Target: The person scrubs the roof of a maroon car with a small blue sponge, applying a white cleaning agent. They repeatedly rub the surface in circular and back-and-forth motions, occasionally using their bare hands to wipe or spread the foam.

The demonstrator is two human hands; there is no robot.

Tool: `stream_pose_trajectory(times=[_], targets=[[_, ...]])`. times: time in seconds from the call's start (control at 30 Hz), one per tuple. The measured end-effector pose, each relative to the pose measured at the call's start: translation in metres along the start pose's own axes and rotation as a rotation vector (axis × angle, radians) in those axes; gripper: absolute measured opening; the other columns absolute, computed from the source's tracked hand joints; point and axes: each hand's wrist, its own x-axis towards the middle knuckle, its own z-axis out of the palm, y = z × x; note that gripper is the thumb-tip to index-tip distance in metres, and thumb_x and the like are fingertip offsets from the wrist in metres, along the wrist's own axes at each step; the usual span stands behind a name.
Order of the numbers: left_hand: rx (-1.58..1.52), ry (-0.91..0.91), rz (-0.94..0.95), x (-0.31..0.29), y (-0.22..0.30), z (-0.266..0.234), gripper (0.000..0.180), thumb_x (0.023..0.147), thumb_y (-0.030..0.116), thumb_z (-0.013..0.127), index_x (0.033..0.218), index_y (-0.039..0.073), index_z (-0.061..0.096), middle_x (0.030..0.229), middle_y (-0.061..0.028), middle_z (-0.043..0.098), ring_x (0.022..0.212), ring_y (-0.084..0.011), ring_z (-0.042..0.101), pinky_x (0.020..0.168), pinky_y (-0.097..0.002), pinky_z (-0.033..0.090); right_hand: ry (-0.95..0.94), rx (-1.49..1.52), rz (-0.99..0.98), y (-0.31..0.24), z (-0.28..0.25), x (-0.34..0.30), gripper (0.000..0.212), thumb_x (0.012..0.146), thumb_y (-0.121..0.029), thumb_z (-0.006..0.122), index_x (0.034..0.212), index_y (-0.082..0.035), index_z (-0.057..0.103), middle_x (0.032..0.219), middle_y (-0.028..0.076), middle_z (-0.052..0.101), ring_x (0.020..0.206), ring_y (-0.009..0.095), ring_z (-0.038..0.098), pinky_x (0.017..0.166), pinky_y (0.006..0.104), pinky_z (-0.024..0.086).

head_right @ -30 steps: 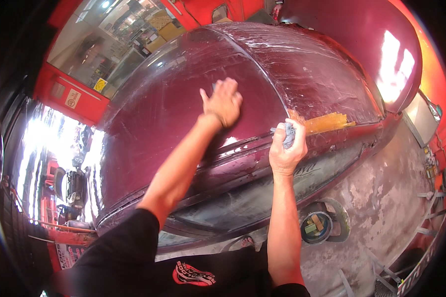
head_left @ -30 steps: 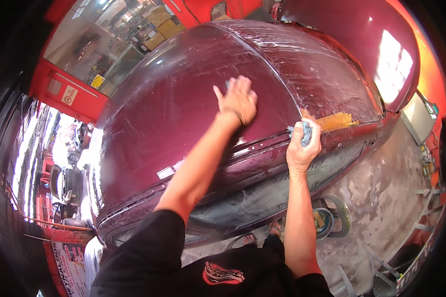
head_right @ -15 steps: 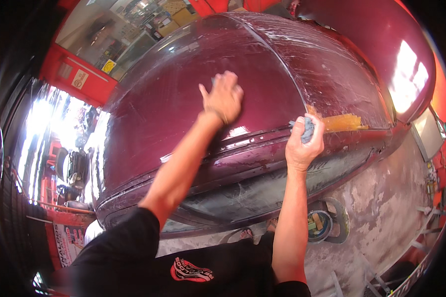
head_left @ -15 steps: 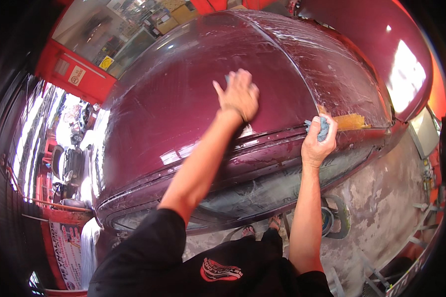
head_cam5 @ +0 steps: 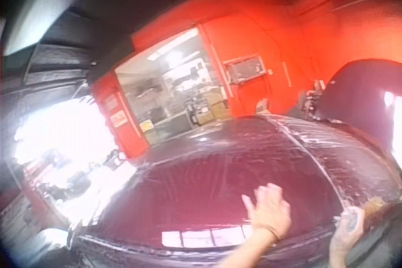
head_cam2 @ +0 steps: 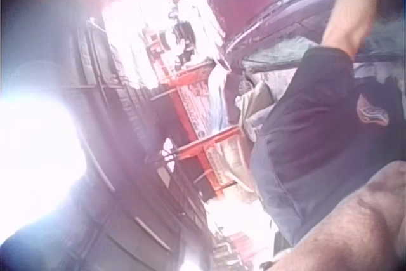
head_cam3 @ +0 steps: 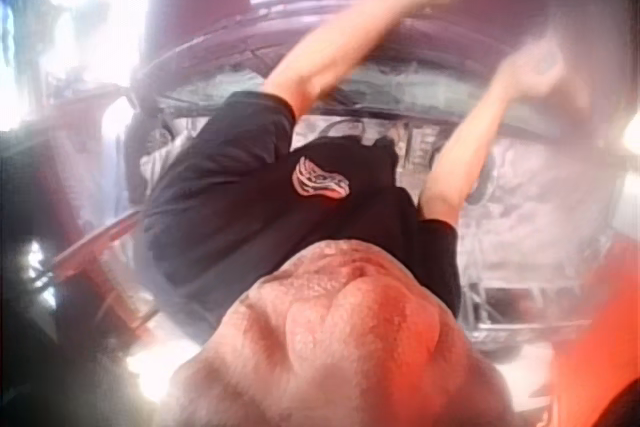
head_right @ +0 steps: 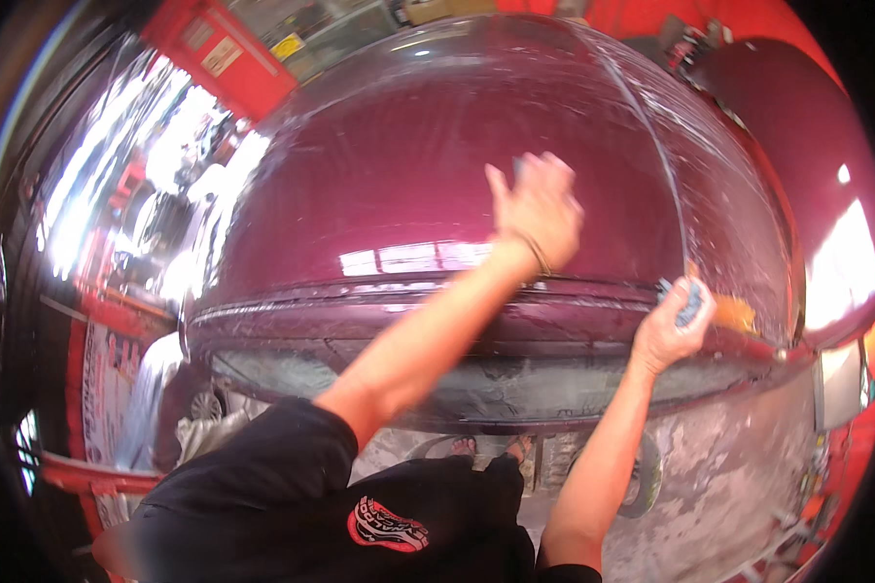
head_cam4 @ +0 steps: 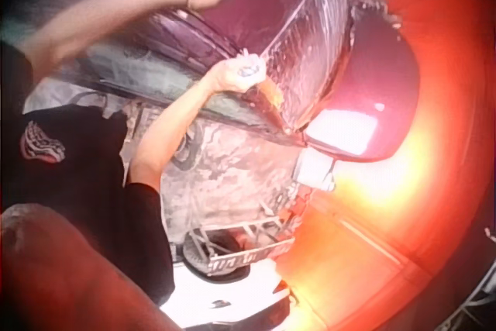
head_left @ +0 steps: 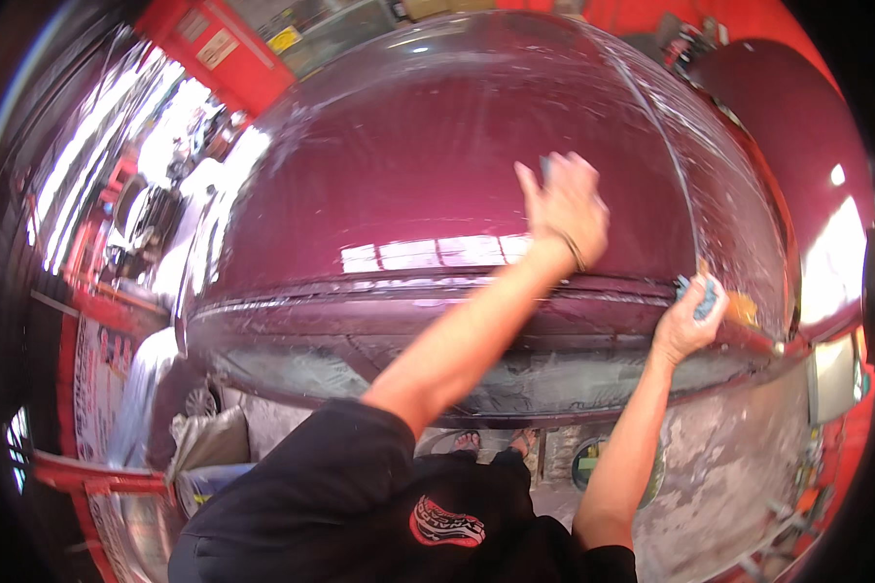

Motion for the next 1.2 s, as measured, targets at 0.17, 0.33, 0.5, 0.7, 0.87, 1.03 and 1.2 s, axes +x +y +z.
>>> stream_pose_trajectory(times=[0.17, 0.33, 0.5, 0.7, 0.87, 1.03, 1.2], targets=[[-0.303, 0.226, 0.215, -0.090, -0.011, 0.031, 0.061, 0.109, 0.036, 0.054, 0.163, 0.008, 0.049, 0.172, -0.0140, 0.046, 0.166, -0.0354, 0.034, 0.129, -0.0835, 0.014, -0.045, -0.042, 0.002, 0.004, -0.008, 0.005, 0.030, 0.104, -0.024, 0.086, 0.116, 0.002, 0.075, 0.104, 0.012, 0.079, 0.093, 0.023, 0.075, 0.087, 0.0391, 0.062], [-0.002, 0.195, -0.437, -0.105, -0.266, -0.017, 0.056, 0.114, 0.036, 0.043, 0.163, 0.012, 0.049, 0.175, -0.0095, 0.043, 0.164, -0.0349, 0.034, 0.123, -0.0893, 0.015, -0.113, -0.140, -0.026, -0.013, -0.005, 0.006, 0.037, 0.099, -0.029, 0.091, 0.115, -0.001, 0.074, 0.099, 0.008, 0.076, 0.087, 0.020, 0.071, 0.084, 0.0384, 0.060], [0.028, 0.175, -0.632, -0.107, -0.252, -0.022, 0.056, 0.111, 0.035, 0.047, 0.158, 0.005, 0.049, 0.172, -0.0153, 0.043, 0.160, -0.0379, 0.039, 0.124, -0.0869, 0.022, -0.183, -0.048, 0.103, 0.029, 0.000, 0.022, 0.034, 0.098, -0.020, 0.091, 0.116, -0.001, 0.070, 0.101, 0.007, 0.074, 0.088, 0.018, 0.069, 0.077, 0.0360, 0.060], [-0.201, 0.321, -0.128, -0.151, -0.131, 0.007, 0.060, 0.108, 0.034, 0.054, 0.161, 0.006, 0.047, 0.170, -0.0155, 0.046, 0.161, -0.0367, 0.039, 0.126, -0.0845, 0.021, -0.500, 0.470, 0.367, -0.073, 0.034, 0.030, 0.034, 0.106, -0.016, 0.078, 0.136, -0.003, 0.071, 0.100, 0.004, 0.074, 0.072, 0.011, 0.066, 0.061, 0.0254, 0.055], [-0.057, 0.150, -0.622, -0.194, -0.324, -0.037, 0.058, 0.114, 0.031, 0.041, 0.170, 0.015, 0.040, 0.181, -0.0096, 0.036, 0.170, -0.0338, 0.030, 0.127, -0.0874, 0.016, -0.824, 0.163, 0.242, -0.154, 0.099, 0.000, 0.031, 0.106, -0.035, 0.084, 0.108, -0.005, 0.082, 0.078, -0.006, 0.062, 0.063, 0.004, 0.052, 0.055, 0.0243, 0.041], [-0.022, 0.125, -0.885, -0.195, -0.347, -0.045, 0.066, 0.116, 0.038, 0.038, 0.172, 0.004, 0.036, 0.183, -0.0140, 0.033, 0.171, -0.0373, 0.025, 0.128, -0.0862, 0.014, -1.194, 0.175, -0.367, -0.290, 0.183, -0.099, 0.055, 0.109, -0.042, 0.078, 0.074, -0.003, 0.060, 0.065, -0.001, 0.046, 0.065, 0.010, 0.039, 0.058, 0.0357, 0.038], [-0.170, 0.158, -0.462, -0.197, -0.248, -0.024, 0.071, 0.113, 0.042, 0.045, 0.174, 0.007, 0.037, 0.181, -0.0113, 0.036, 0.171, -0.0353, 0.023, 0.128, -0.0876, 0.004, -1.316, 0.249, -0.899, -0.404, 0.253, -0.216, 0.047, 0.110, -0.041, 0.067, 0.086, -0.002, 0.070, 0.080, 0.024, 0.069, 0.076, 0.048, 0.068, 0.069, 0.0531, 0.052]])
